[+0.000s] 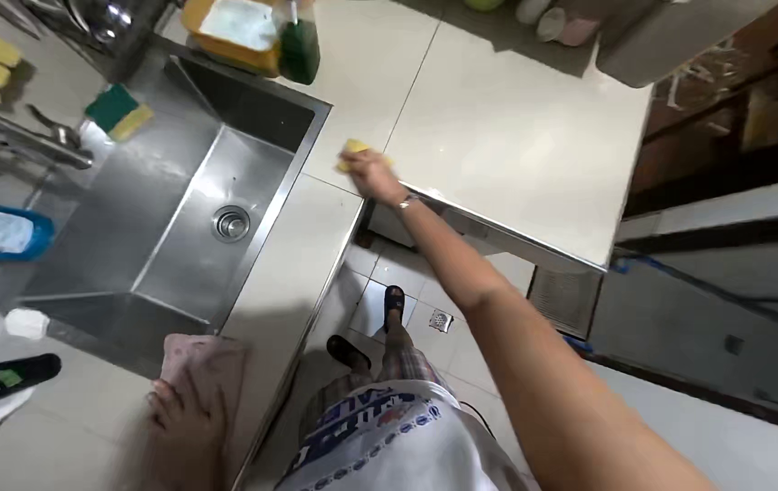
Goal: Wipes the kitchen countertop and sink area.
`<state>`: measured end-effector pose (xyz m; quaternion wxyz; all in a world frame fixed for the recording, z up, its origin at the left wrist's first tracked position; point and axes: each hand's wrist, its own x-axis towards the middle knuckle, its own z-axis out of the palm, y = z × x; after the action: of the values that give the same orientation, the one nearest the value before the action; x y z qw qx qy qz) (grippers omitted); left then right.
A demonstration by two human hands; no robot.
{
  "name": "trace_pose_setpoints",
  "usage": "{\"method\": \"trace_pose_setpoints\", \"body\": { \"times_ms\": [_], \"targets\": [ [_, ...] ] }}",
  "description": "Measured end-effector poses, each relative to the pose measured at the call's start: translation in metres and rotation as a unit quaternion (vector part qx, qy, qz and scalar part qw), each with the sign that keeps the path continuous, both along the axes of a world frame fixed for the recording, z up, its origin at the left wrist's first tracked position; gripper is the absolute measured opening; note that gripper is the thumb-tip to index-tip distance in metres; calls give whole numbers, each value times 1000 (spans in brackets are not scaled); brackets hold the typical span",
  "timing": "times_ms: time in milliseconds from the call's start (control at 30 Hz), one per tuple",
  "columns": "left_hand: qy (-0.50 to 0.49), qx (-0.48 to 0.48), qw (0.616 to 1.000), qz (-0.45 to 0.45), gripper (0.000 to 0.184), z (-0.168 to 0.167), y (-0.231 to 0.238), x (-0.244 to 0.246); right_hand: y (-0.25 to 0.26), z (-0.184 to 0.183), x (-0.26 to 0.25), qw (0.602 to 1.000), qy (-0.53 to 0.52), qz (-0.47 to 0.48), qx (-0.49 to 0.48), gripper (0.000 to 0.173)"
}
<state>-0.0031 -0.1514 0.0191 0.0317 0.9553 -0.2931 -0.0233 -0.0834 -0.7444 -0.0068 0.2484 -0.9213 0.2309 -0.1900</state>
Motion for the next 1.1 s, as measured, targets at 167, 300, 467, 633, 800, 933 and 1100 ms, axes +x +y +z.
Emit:
{"method": "trace_pose_setpoints", "body": {
  "times_ms": [167, 300, 467, 633, 800, 933, 1100],
  "targets": [
    [0, 0, 1000, 29, 79, 3, -5, -1, -27, 17, -55, 979, 65, -193, 4, 39],
    [-1, -24, 999, 40, 81, -5, 0, -3, 143, 3, -30, 993, -5, 121, 6, 37],
    [48, 2, 998, 44, 132, 7, 20, -45, 130, 5, -40, 967, 35, 250, 40, 39],
    [73, 20, 997, -1, 106, 10, 60, -100, 41, 18, -1, 995, 87, -46, 23, 45],
    [161, -345, 882, 276, 43, 48, 77, -106, 322, 22, -38, 958, 59, 271, 68, 44],
    [41, -477, 767, 427, 44, 82, 100, -87, 458, 26, -10, 788, 98, 601, 92, 34],
    [-55, -480, 777, 404, 48, 127, 167, -107, 315, 10, 75, 978, 41, 205, -6, 38]
  ]
}}
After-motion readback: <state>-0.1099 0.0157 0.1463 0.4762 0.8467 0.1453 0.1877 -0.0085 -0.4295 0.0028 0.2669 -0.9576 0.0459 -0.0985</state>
